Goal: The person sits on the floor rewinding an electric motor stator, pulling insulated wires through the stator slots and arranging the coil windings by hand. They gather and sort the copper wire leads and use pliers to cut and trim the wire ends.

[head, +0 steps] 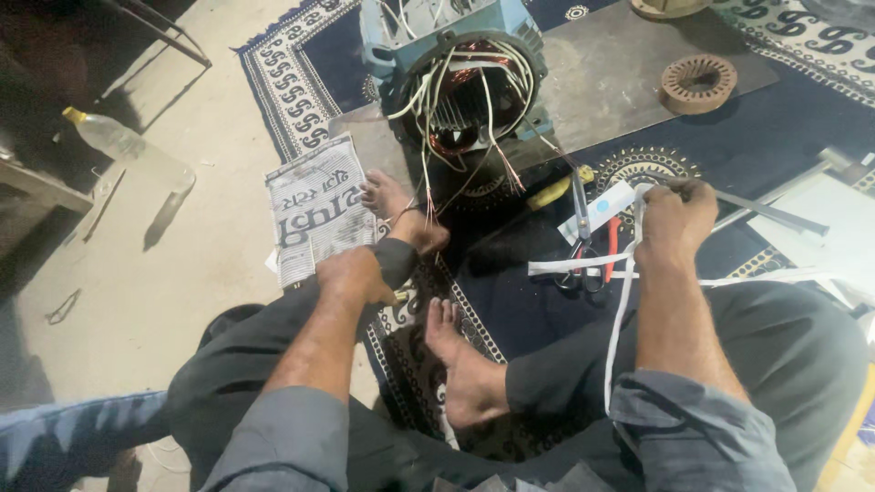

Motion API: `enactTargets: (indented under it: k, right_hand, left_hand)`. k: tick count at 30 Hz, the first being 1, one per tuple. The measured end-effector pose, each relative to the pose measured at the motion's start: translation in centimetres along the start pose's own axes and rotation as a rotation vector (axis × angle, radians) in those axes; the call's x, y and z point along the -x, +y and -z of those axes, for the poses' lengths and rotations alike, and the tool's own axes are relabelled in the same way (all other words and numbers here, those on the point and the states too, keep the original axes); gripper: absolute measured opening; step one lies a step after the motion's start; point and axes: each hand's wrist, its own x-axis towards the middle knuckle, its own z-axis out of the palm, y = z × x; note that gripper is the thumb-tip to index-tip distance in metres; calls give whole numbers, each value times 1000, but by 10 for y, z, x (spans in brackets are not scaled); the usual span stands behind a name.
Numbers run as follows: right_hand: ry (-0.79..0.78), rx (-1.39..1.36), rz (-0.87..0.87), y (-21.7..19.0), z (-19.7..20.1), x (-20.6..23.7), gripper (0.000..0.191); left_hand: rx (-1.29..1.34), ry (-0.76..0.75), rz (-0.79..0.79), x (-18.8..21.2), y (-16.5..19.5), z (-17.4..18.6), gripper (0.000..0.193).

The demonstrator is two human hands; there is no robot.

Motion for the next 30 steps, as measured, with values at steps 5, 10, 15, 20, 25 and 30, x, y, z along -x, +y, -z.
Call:
enactTargets:
  k: [5,10,15,20,25,30]
  right_hand:
    - [-219,235,-114,-29,-11,24,20]
    - [-260,590,60,-42,-15,31,26]
    - [-380,688,87,-36,-22,26,28]
    - [-422,814,104,-21,-43,24,31]
    - [-454,1005,73,7,-66,11,39]
    - [-547,1061,131,8,-86,-10,53]
  left_hand:
    - [22,22,41,-34,-7,11,74]
    - [79,30,87,-59,-12,19,81]
    - [159,-4,77,-97,-21,27,83]
    - [261,-15,79,-141,-36,17,83]
    - [381,-11,68,-182,-60,1,98]
    - [424,14,100,-220,-66,-6,94]
